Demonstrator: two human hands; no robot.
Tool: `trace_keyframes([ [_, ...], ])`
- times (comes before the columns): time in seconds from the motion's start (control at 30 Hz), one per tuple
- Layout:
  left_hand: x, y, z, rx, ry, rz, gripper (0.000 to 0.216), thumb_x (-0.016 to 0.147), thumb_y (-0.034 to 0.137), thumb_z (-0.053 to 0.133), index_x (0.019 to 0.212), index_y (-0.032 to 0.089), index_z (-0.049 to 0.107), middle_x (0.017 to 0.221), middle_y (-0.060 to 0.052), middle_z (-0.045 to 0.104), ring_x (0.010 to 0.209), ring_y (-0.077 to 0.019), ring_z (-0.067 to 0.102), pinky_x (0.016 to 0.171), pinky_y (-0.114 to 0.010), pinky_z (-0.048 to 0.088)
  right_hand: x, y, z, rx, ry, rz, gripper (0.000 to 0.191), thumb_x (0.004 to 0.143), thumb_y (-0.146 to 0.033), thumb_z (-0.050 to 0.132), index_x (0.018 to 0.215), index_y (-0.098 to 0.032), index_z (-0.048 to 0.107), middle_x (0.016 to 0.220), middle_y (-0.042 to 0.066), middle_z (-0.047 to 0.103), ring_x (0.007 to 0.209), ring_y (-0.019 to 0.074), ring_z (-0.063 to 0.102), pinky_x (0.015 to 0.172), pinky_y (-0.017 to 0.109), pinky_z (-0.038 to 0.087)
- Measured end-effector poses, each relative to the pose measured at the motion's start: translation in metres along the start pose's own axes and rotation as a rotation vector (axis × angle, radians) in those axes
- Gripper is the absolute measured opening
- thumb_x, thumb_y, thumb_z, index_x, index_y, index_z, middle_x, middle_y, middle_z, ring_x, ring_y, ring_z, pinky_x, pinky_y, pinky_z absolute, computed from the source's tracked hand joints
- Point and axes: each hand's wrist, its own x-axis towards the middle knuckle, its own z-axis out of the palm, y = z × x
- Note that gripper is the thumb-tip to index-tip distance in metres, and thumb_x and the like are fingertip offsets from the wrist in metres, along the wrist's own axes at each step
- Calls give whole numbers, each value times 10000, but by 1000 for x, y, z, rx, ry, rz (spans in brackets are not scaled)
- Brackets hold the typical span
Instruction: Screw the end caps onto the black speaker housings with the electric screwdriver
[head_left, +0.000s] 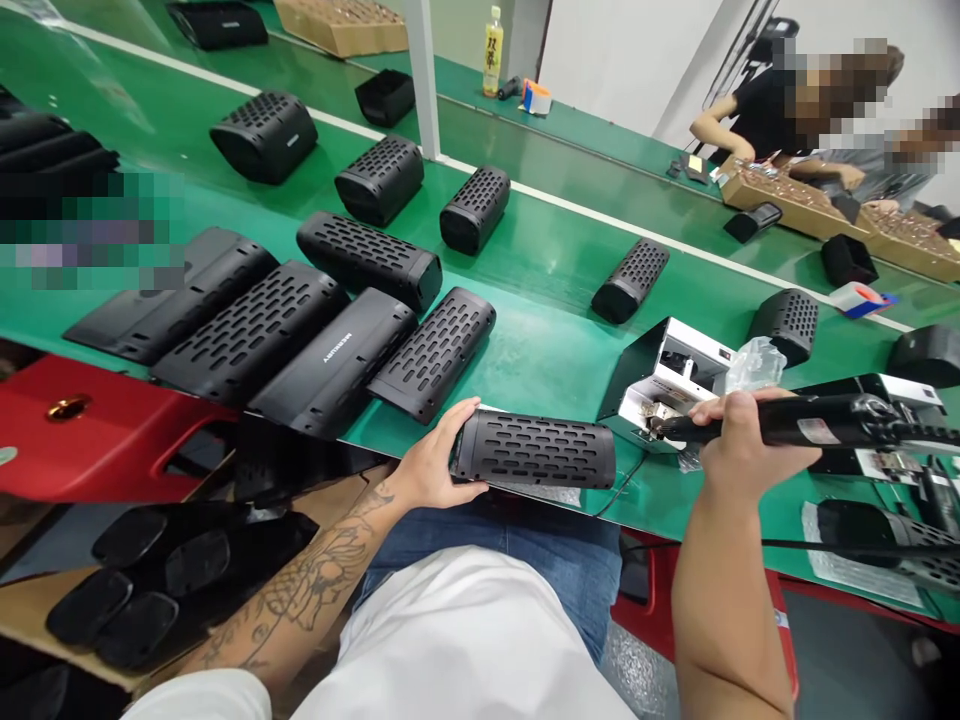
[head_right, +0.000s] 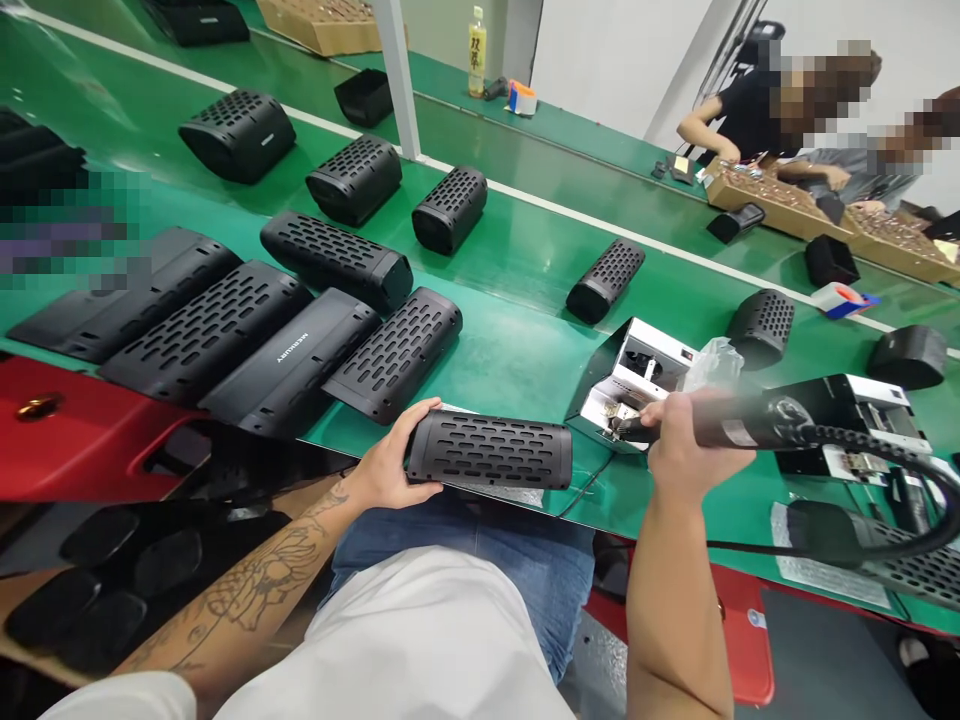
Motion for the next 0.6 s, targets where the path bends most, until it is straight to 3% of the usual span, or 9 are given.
trace_keyframes([
  [0.23,0,0,3,-21,12,-17,1338,914,484,983,1953,299,161,1931,-233,443,1799,-489,505,1464,-692,504,-16,-32,-15,33,-21,-24,327,773,-410,967,790,-252,680,577,-80,678,435,164,608,498,373,606],
  [0.33,0,-2,5,-16,12,-5,1350,908,482,990,1950,299,150,1929,-243,432,1795,-496,506,1462,-696,503,-27,-57,-34,173,-239,-26,387,729,-501,1018,836,-285,715,554,-92,685,343,184,565,398,393,590],
  [0.43,0,-1,5,-3,-2,-28,1379,890,461,1005,1950,308,136,1931,-248,420,1796,-508,500,1465,-695,498,-45,-79,-44,249,-527,31,281,819,-455,1003,908,-323,772,570,-81,717,322,215,588,385,426,611],
  [0.6,2,2,3,-35,-3,-5,1355,907,458,997,1954,323,147,1931,-232,435,1804,-506,490,1465,-691,499,-66,-83,-24,280,-547,55,233,915,-395,985,948,-298,776,611,-81,719,358,178,601,449,385,619],
])
